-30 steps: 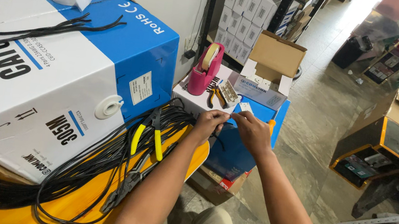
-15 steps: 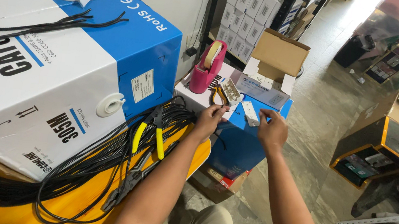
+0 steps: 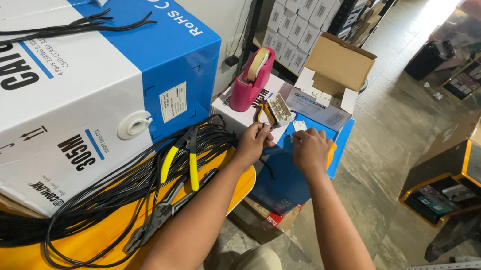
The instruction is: The person sits at a workbench and strips the outer jacket from black network cables by hand and with pliers, separates the wire pairs, and inserts the conductors into keystone jack connectors. They then use a screwdriver to punch down and secure the wires in the jacks.
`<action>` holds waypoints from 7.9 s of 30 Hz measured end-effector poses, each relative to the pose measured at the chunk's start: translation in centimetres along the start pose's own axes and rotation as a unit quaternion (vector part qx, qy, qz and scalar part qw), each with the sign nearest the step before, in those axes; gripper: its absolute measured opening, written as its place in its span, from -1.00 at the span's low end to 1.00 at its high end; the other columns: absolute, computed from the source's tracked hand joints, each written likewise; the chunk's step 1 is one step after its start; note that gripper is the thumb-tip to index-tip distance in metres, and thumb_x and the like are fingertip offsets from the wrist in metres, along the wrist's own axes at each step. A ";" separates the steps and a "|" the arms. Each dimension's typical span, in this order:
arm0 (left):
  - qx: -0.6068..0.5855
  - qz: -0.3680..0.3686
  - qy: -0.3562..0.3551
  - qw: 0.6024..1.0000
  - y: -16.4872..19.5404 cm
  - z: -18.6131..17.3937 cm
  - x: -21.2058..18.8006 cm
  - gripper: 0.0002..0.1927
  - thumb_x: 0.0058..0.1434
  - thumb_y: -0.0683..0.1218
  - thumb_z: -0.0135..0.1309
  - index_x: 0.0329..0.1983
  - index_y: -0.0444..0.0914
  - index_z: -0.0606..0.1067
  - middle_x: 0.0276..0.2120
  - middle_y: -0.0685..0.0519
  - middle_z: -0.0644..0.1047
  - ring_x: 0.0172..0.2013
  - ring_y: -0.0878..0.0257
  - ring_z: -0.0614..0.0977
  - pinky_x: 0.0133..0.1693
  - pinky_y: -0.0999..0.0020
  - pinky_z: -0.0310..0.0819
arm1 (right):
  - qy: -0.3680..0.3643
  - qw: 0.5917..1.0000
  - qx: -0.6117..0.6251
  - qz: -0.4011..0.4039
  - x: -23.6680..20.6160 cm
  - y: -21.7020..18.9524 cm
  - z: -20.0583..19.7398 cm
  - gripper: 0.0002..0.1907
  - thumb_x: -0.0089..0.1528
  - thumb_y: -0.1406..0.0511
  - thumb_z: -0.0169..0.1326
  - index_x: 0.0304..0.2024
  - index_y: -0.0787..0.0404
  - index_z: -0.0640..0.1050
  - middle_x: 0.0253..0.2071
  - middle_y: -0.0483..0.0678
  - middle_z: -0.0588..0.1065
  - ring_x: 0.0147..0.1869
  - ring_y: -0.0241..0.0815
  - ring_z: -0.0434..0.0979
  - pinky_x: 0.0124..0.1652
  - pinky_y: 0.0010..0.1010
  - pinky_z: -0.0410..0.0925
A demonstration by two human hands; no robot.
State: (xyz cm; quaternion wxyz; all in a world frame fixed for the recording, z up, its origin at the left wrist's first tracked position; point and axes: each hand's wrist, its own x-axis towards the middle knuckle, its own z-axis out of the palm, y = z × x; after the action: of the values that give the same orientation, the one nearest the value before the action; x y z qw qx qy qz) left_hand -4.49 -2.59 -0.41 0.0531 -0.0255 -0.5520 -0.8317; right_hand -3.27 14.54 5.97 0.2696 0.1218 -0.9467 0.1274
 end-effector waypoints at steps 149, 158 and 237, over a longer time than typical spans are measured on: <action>-0.088 0.043 -0.056 0.994 -0.4 -0.8 0.0 -0.75 0.36 -0.03 0.18 -0.11 -0.33 0.56 -0.36 0.16 0.50 -0.31 0.42 0.48 -0.19 0.51 0.38 | 0.046 0.989 0.135 0.030 3.2 -3.6 3.2 -0.29 0.04 0.24 0.36 0.20 0.32 0.46 0.02 0.19 0.42 0.16 0.23 0.38 0.08 -0.09 0.34; -0.113 0.013 0.012 0.993 -0.8 -0.9 0.8 -0.74 0.33 -0.03 0.19 -0.10 -0.34 0.56 -0.36 0.14 0.55 -0.32 0.41 0.52 -0.19 0.51 0.41 | 0.210 0.950 0.224 0.051 2.1 -4.6 4.3 -0.50 0.15 0.34 0.34 0.07 0.37 0.45 -0.02 0.19 0.41 0.04 0.15 0.49 -0.05 -0.19 0.45; -0.129 -0.123 -0.185 0.966 1.3 -0.8 -1.2 -0.80 0.30 -0.14 0.22 -0.04 -0.27 0.57 -0.38 0.17 0.50 -0.55 0.50 0.37 -0.54 0.61 0.18 | 0.011 0.947 0.023 -0.321 -0.7 -2.6 -7.7 -0.85 0.23 0.38 0.17 -0.14 0.26 0.58 -0.26 -0.07 0.48 -0.12 -0.08 0.48 -0.10 -0.31 0.40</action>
State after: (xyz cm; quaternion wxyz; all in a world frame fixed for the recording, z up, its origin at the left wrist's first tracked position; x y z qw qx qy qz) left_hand -3.11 -3.80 0.36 -0.1564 -0.1176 -0.4393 -0.8767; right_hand 1.79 14.54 12.40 0.3037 0.4240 -0.8513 0.0574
